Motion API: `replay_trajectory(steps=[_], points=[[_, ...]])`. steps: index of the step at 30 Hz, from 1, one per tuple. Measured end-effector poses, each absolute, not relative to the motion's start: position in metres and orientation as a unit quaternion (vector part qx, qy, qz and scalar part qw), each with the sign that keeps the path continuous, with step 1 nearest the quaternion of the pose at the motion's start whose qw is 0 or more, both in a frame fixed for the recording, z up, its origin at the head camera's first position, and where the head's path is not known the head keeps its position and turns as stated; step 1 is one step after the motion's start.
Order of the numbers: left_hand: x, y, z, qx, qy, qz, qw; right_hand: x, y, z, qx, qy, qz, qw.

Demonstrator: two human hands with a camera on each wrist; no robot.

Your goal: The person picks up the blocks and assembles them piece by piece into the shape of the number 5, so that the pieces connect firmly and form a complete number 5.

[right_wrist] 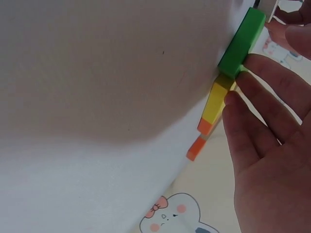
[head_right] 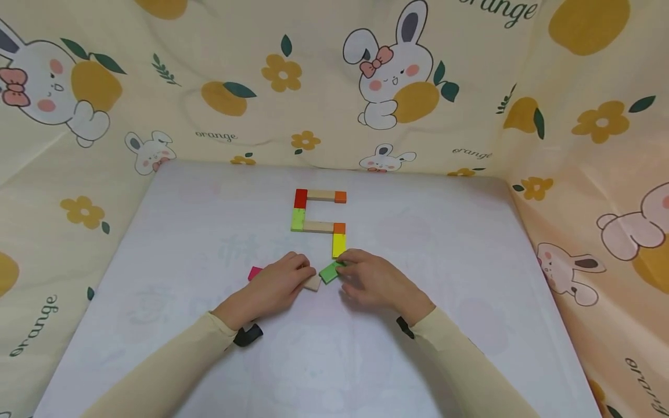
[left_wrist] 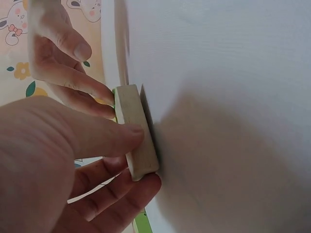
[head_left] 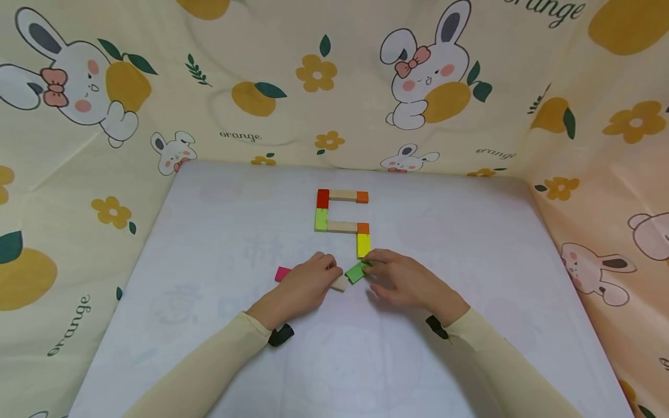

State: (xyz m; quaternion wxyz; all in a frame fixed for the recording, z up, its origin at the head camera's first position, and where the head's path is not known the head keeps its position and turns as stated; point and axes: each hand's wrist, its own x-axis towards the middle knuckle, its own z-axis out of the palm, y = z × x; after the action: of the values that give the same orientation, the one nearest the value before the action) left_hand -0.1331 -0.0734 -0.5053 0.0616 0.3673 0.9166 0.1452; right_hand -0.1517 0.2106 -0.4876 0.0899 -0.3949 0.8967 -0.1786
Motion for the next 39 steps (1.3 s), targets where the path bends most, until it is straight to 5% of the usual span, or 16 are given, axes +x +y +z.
replay_trajectory(steps=[39], points=[[-0.1347, -0.074, -0.5034, 0.364, 0.917, 0.151, 0.056, -0.1463, 0.2083, -0.4919, -0.401, 0.897, -0.179, 0.048]])
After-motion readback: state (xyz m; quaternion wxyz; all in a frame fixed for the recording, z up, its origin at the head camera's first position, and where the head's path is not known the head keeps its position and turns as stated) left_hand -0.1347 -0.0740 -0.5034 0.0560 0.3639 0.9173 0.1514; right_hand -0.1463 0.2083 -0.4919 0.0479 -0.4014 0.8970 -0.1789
